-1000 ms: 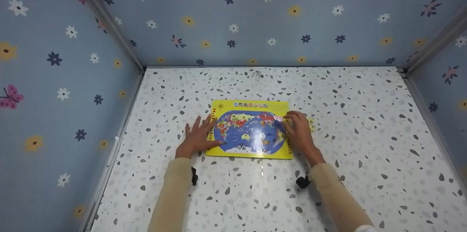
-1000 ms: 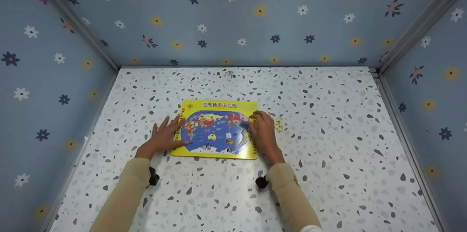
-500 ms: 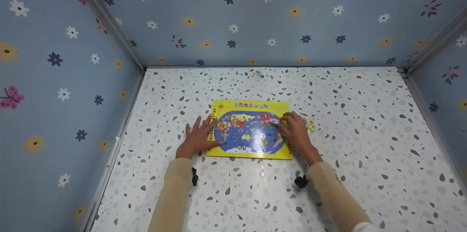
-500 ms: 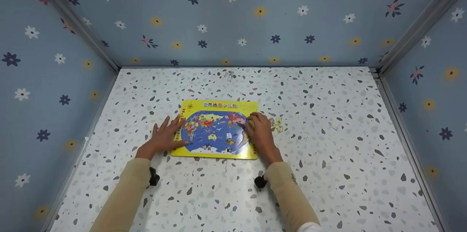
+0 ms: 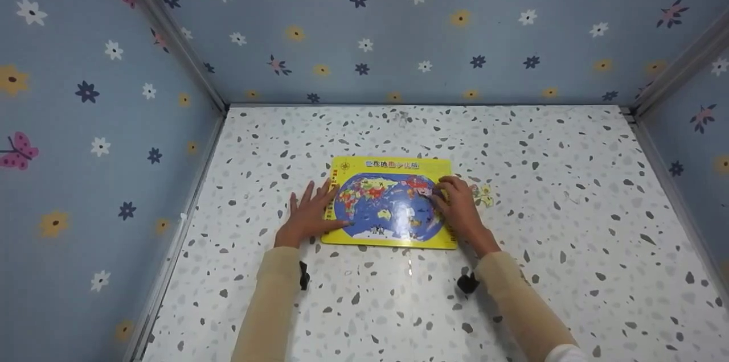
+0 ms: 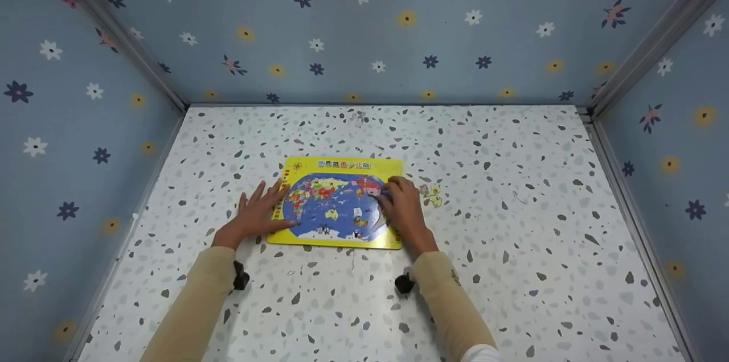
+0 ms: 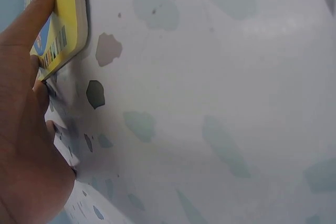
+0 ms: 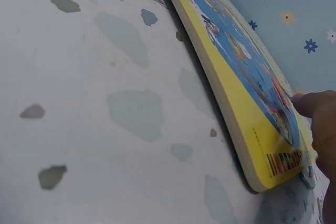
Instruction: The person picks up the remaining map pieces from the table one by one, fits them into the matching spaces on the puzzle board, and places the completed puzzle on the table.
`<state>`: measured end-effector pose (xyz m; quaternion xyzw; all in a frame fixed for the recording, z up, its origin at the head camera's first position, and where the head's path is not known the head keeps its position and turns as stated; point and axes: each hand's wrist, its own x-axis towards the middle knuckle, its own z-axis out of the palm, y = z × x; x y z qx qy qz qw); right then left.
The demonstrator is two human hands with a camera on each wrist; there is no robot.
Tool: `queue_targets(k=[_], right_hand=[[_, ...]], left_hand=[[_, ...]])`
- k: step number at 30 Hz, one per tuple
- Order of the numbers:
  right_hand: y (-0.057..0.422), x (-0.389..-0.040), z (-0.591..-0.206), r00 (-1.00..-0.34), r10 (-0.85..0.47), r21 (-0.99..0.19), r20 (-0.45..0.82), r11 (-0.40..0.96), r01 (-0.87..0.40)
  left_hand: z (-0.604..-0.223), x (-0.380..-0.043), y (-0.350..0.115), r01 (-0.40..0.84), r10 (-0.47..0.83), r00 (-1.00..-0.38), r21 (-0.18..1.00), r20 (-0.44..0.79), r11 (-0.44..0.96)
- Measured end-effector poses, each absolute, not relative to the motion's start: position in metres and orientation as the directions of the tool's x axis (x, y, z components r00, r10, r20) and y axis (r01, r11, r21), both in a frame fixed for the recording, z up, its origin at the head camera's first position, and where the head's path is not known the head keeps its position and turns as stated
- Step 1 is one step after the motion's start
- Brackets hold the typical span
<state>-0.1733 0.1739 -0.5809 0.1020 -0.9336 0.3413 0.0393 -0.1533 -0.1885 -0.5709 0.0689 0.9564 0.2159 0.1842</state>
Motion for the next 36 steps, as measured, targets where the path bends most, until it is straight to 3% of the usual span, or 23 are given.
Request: queue_targets(k=[36], right_hand=[[0.1668,-0.1781,-0.5831,-0.981,-0.156,-0.604,0.119,0.772,-0.196]], left_hand=[[-0.5687,-0.1526,-0.1877,0.054,0.210,-0.924,0.434,-0.319,0.899]])
